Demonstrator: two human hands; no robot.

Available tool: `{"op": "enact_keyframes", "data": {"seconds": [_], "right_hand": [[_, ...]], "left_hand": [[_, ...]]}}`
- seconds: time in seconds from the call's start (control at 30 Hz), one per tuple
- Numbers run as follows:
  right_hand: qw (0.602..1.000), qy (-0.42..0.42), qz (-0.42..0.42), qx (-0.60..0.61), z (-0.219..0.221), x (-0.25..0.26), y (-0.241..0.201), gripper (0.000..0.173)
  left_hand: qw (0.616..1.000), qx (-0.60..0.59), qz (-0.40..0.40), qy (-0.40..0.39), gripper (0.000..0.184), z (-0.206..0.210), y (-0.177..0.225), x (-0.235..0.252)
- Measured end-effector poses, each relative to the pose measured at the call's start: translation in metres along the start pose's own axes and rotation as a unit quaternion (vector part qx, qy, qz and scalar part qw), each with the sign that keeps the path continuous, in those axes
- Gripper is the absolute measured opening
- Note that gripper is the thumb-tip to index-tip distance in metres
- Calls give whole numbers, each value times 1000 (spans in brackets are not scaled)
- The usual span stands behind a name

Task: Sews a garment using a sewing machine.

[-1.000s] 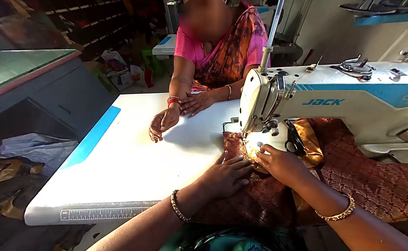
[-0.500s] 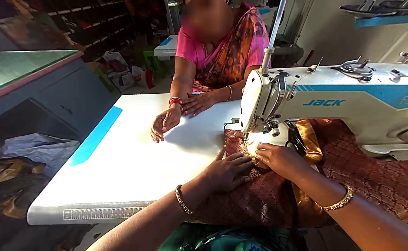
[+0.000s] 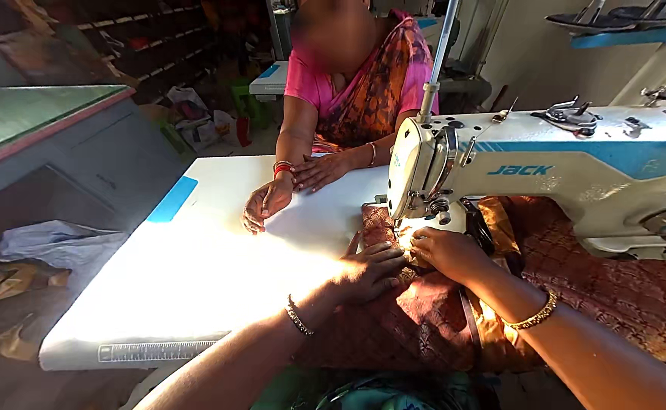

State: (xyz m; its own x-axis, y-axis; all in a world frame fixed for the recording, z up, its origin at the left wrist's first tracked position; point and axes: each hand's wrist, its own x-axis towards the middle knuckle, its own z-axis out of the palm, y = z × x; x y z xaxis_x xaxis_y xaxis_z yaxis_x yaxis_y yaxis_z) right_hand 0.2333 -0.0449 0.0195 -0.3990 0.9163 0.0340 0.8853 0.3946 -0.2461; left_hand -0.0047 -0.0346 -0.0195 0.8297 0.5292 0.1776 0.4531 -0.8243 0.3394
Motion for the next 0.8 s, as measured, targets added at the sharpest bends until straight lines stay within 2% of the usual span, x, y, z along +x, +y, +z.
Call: {"op": "enact_keyframes", "data": {"seconds": [0.3,0.43,0.6,0.8], "right_hand": [[1000,-4,5,-10,0,11,5,26],[999,-26,28,-19,-2,15,4,29],[997,-59,55,-16,-6,20,2,31],[996,-59,64,-32,-7,23,0,32]], "left_hand": [[999,4,-11,-30,48,-9,-7,7],[1000,-1,0,-23,46,-12,-12,8],[998,12,-15,-63,47,-23,-9,11],[999,14,6,-49,47,-21,-16,13]]}}
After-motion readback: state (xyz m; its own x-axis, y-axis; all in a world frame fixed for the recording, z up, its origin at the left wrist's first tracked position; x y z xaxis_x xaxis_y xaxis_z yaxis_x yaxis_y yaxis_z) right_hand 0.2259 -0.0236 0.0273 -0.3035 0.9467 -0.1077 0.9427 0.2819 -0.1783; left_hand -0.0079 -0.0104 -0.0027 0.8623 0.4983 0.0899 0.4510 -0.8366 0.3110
